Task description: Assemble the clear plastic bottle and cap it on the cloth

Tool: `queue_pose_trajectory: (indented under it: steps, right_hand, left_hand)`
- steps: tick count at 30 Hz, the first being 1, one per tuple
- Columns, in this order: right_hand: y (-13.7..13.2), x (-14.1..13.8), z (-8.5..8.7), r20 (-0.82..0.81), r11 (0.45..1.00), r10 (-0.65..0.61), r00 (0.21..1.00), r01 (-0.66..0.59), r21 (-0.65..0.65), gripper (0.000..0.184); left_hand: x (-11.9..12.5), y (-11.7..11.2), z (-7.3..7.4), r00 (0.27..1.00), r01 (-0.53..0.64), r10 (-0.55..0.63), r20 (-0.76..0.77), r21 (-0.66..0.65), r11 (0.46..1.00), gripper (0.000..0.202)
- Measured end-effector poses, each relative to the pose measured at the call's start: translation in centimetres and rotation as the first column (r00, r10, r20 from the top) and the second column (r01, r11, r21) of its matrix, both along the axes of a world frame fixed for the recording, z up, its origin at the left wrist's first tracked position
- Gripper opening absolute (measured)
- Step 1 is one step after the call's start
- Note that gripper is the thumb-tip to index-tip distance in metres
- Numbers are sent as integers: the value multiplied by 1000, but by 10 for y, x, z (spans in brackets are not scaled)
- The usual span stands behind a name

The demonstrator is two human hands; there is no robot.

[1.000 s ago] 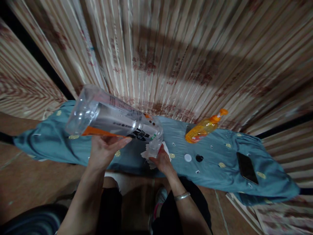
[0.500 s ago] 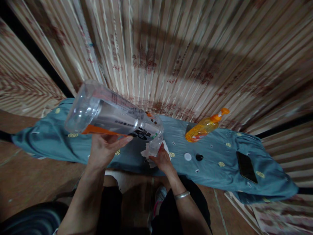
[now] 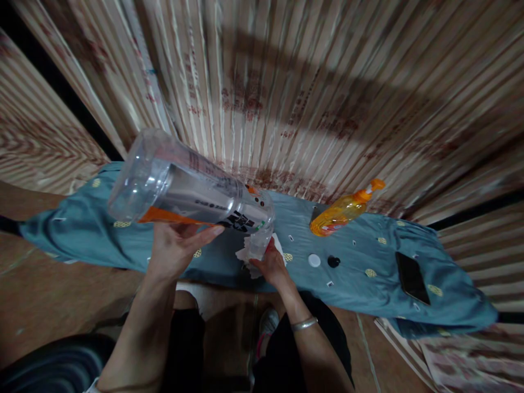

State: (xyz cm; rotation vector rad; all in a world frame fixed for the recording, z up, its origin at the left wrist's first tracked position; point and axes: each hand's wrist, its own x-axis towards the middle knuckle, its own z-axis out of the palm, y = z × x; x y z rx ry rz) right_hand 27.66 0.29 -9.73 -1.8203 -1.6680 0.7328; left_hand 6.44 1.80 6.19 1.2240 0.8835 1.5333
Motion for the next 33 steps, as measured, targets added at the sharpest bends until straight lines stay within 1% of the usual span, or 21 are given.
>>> queue_pose_trajectory:
  steps: [4,8,14,19,22,25,29,33]
  right_hand:
    - [0,1,-4,4,1000,-6,1000,6,25,73]
    - [0,1,-6,-30,999,-1,1000,2,42,73]
    - [1,2,-6,-40,1000,-3,999,4,24,72]
    - [0,2,-5,-22,1000,-7,1000,7,14,73]
    - [0,2,-5,-11,1000,-15,1000,15,-3,74]
    - [0,3,-7,-10,1000,-8,1000,8,12,72]
    - [0,6,-11,1,999,18,1000,-18,30,73]
    - [0,7,-13,-3,999,27,1000,-27,41,70]
  left_hand:
    - [0,-1,0,1000,1,-1,-6,16,1000,36]
    - [1,-2,1,1000,-11,11,0,5,1000,40]
    - [2,-3,3,1000,-11,11,-19,13,1000,42]
    - [1,-2,0,998,20,-18,-61,29,999,38]
    - [1,-1,0,999,16,-15,-40,36,999,39]
    - [2,-1,-1,999,22,-20,-36,36,999,39]
    - [3,-1,1,999,-5,6,-52,25,1000,44]
    - [4,-1,1,997,18,-16,-78,27,999,40]
